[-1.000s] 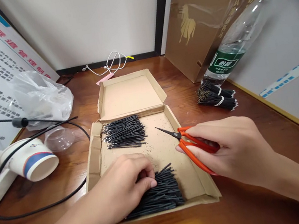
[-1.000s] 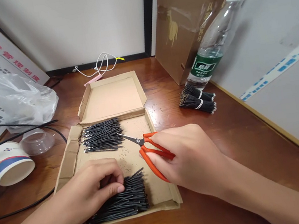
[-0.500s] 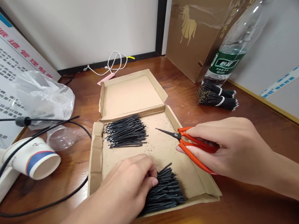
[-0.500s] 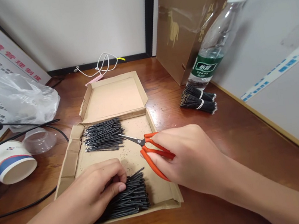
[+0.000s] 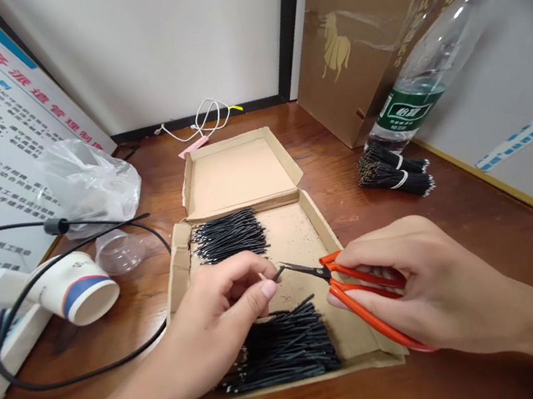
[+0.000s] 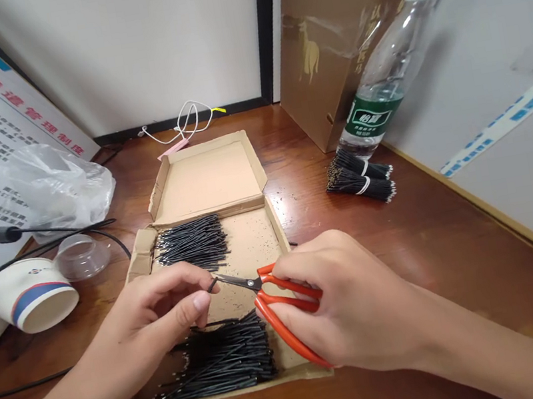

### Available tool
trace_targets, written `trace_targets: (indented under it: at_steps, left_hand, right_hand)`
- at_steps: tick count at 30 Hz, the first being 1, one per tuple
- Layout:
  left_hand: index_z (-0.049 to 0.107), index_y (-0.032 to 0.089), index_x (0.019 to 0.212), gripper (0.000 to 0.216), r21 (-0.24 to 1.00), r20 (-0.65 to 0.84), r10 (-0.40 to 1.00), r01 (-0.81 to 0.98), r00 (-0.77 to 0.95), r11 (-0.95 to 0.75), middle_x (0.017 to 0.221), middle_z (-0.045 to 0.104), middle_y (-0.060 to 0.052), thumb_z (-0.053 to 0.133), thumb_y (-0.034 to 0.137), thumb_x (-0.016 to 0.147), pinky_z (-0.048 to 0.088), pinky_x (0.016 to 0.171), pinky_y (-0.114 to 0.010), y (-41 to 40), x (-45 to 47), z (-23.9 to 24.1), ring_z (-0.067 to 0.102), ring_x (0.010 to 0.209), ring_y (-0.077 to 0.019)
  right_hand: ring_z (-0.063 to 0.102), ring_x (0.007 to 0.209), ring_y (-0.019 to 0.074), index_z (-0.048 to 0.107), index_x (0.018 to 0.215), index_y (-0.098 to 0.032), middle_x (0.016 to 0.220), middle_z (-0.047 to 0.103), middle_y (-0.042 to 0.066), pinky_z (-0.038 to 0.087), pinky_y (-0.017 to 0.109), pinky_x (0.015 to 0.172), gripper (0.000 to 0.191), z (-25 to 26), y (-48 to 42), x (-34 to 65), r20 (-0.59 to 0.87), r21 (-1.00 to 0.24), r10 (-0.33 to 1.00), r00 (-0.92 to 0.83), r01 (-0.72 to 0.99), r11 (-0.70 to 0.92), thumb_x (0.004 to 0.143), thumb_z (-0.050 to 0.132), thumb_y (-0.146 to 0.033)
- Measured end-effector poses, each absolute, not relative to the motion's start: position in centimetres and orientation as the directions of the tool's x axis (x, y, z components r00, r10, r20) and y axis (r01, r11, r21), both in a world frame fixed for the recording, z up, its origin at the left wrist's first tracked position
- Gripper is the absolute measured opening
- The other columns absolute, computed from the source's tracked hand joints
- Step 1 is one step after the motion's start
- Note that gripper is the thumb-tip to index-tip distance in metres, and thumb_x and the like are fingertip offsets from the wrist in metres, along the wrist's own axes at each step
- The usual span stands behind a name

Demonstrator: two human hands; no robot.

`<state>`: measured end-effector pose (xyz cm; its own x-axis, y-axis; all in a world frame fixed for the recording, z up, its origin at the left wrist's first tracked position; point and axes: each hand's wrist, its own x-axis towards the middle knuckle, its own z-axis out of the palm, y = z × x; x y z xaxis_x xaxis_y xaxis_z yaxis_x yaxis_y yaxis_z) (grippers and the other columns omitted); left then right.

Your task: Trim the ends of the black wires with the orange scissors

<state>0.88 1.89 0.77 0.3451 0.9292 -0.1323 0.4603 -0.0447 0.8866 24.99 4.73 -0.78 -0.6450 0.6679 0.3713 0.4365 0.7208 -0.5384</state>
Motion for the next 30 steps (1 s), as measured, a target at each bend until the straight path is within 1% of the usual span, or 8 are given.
trace_targets:
  at_steps: [4, 7, 10, 12, 14, 19, 28, 30]
  left_hand:
    - [0.066, 0.018, 0.087, 0.015, 0.880, -0.060, 0.931, 0.458, 0.361, -0.121, 0.064, 0.057, 0.005, 0.055, 0.024, 0.096, 0.041, 0.056, -0.017, 1.72, 1.00, 0.67, 0.054, 0.059, -0.0095]
    - [0.067, 0.017, 0.087, 0.015, 0.890, -0.020, 0.933, 0.432, 0.358, -0.147, 0.063, 0.059, 0.005, 0.055, 0.021, 0.095, 0.040, 0.053, -0.015, 1.69, 1.00, 0.62, 0.053, 0.056, -0.0081]
    - [0.067, 0.017, 0.089, 0.016, 0.907, -0.066, 0.939, 0.413, 0.336, -0.085, 0.069, 0.064, 0.003, 0.054, 0.022, 0.097, 0.038, 0.046, -0.014, 1.72, 0.93, 0.54, 0.049, 0.050, -0.0061]
    - [0.067, 0.016, 0.091, 0.017, 0.923, -0.095, 0.943, 0.382, 0.319, -0.036, 0.075, 0.066, 0.001, 0.054, 0.023, 0.097, 0.039, 0.044, -0.014, 1.76, 0.95, 0.50, 0.051, 0.049, -0.0057]
    - [0.067, 0.015, 0.088, 0.017, 0.936, -0.106, 0.946, 0.351, 0.306, -0.009, 0.075, 0.066, 0.000, 0.054, 0.023, 0.096, 0.041, 0.045, -0.014, 1.79, 1.05, 0.50, 0.055, 0.052, -0.0066]
    - [0.067, 0.014, 0.084, 0.018, 0.956, -0.138, 0.946, 0.291, 0.293, 0.050, 0.061, 0.059, 0.002, 0.054, 0.022, 0.094, 0.044, 0.046, -0.014, 1.86, 1.33, 0.59, 0.055, 0.052, -0.0084]
    - [0.065, 0.013, 0.085, 0.018, 0.964, -0.150, 0.946, 0.255, 0.287, 0.075, 0.062, 0.063, -0.001, 0.056, 0.025, 0.095, 0.049, 0.047, -0.018, 1.66, 1.18, 0.41, 0.058, 0.052, -0.0107]
    - [0.065, 0.013, 0.085, 0.019, 0.965, -0.159, 0.946, 0.247, 0.283, 0.088, 0.063, 0.064, -0.002, 0.056, 0.026, 0.095, 0.050, 0.047, -0.019, 1.59, 1.26, 0.40, 0.059, 0.052, -0.0115]
  right_hand:
    - [0.023, 0.049, 0.0072, 0.062, 0.069, -0.015, 0.054, 0.034, -0.008, 0.022, 0.025, 0.046, 0.020, -0.95, 4.57, 25.01, 0.386, -0.548, 0.666, -0.638, 0.423, 0.722, 0.088, 0.058, -0.017]
    - [0.022, 0.050, 0.0075, 0.057, 0.067, -0.016, 0.054, 0.032, -0.008, 0.021, 0.025, 0.046, 0.022, -0.96, 4.52, 25.05, 0.373, -0.545, 0.668, -0.644, 0.431, 0.719, 0.088, 0.059, -0.017]
    - [0.019, 0.052, 0.0082, 0.047, 0.062, -0.018, 0.056, 0.027, -0.008, 0.021, 0.025, 0.047, 0.029, -0.87, 4.50, 25.02, 0.366, -0.541, 0.662, -0.654, 0.429, 0.723, 0.089, 0.058, -0.016]
    - [0.020, 0.051, 0.0083, 0.041, 0.061, -0.019, 0.057, 0.026, -0.008, 0.021, 0.025, 0.047, 0.033, -0.89, 4.47, 25.01, 0.367, -0.531, 0.647, -0.669, 0.420, 0.736, 0.091, 0.055, -0.016]
    - [0.022, 0.050, 0.0081, 0.039, 0.061, -0.019, 0.056, 0.027, -0.008, 0.021, 0.026, 0.047, 0.034, -1.01, 4.45, 25.01, 0.379, -0.510, 0.632, -0.676, 0.417, 0.752, 0.092, 0.053, -0.017]
    - [0.023, 0.050, 0.0079, 0.039, 0.062, -0.019, 0.055, 0.030, -0.008, 0.021, 0.026, 0.048, 0.033, -1.14, 4.55, 24.90, 0.408, -0.491, 0.617, -0.674, 0.407, 0.770, 0.092, 0.052, -0.015]
    - [0.025, 0.048, 0.0081, 0.043, 0.061, -0.019, 0.053, 0.033, -0.008, 0.021, 0.027, 0.048, 0.031, -1.32, 4.11, 24.75, 0.413, -0.479, 0.630, -0.658, 0.431, 0.765, 0.091, 0.052, -0.014]
    - [0.027, 0.048, 0.0079, 0.046, 0.061, -0.018, 0.053, 0.035, -0.008, 0.022, 0.027, 0.048, 0.030, -1.36, 4.02, 24.73, 0.413, -0.474, 0.631, -0.657, 0.436, 0.765, 0.091, 0.052, -0.015]
